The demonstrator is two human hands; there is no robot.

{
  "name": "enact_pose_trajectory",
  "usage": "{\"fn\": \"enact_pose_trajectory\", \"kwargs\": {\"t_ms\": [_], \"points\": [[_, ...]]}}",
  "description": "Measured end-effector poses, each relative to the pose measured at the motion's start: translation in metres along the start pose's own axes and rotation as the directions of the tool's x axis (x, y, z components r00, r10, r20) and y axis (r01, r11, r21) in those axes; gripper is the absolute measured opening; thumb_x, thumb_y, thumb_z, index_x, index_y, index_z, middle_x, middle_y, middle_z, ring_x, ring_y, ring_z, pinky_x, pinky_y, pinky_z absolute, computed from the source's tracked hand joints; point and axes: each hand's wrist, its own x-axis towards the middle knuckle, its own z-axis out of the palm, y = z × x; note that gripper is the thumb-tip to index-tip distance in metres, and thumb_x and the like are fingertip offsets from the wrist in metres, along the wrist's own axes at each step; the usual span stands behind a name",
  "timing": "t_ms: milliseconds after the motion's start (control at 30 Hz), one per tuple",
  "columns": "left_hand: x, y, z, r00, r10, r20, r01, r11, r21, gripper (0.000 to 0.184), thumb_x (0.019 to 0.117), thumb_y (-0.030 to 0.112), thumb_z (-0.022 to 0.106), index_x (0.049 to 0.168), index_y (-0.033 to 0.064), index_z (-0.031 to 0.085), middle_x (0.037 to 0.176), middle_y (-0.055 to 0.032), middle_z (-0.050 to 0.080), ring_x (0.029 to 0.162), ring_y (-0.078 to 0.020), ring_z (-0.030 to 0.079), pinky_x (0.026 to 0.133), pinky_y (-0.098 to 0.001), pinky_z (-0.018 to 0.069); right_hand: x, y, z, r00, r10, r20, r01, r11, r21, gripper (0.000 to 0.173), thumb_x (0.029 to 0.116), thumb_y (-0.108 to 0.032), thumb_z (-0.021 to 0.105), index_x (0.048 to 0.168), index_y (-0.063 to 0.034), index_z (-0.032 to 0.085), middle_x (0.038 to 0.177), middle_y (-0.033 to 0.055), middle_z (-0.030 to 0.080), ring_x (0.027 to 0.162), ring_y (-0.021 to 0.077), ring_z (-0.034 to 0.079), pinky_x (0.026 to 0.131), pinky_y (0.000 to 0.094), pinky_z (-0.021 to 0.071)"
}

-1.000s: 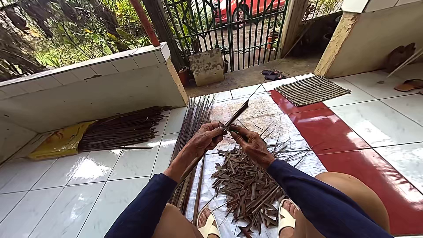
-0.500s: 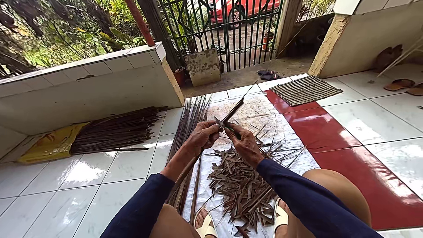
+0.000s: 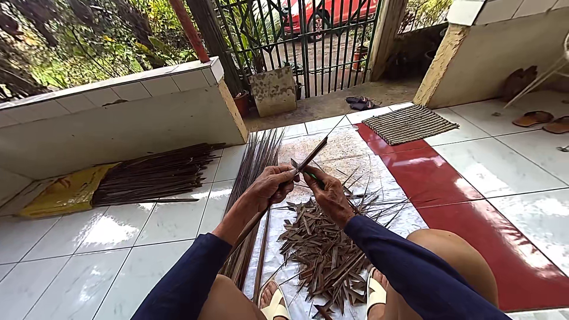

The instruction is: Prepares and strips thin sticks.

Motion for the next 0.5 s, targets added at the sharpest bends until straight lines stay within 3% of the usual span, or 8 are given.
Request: {"fn": "enact_pose_trajectory", "kwargs": {"t_ms": [200,400,500], "points": [[0.002,-0.001,-0.005,0.999,-0.025,0.037,0.025,1.000,0.003,0.028,0.1096,0.025,0.047,0.102,0.0045,0.064,0.060,0.0016,0.045,0.040,-0.0039,0.038,0.037,-0.0166,0.0330,0.003,-0.001,0.000,0.993,-0.075,-0.089,0.060,0.984,-0.168,0.036,0.1046,-0.048,0.054,0.135,-0.0346,0.069,0.117,-0.0063,0.074,0.102,0.0117,0.069,0.088,0.0471,0.0558],[0.000,-0.001,-0.007,0.999,-0.012,0.046,0.009,0.998,0.054,0.028,0.1098,0.023,0.047,0.102,0.0032,0.066,0.060,0.0007,0.047,0.040,-0.0042,0.038,0.037,-0.0168,0.0327,0.011,0.000,-0.012,0.990,-0.025,-0.137,0.004,0.988,-0.152,0.034,0.1047,-0.044,0.057,0.133,-0.0310,0.071,0.116,-0.0047,0.074,0.100,0.0136,0.070,0.088,0.0485,0.0555],[-0.004,-0.001,-0.009,0.998,-0.020,0.058,0.017,0.998,0.053,0.029,0.1095,0.023,0.047,0.102,0.0027,0.066,0.060,0.0004,0.047,0.040,-0.0043,0.039,0.037,-0.0168,0.0334,0.020,0.003,-0.024,0.982,-0.010,-0.191,-0.014,0.992,-0.125,0.034,0.1051,-0.042,0.057,0.134,-0.0283,0.070,0.110,-0.0010,0.075,0.089,0.0153,0.070,0.080,0.0485,0.0564]]}}
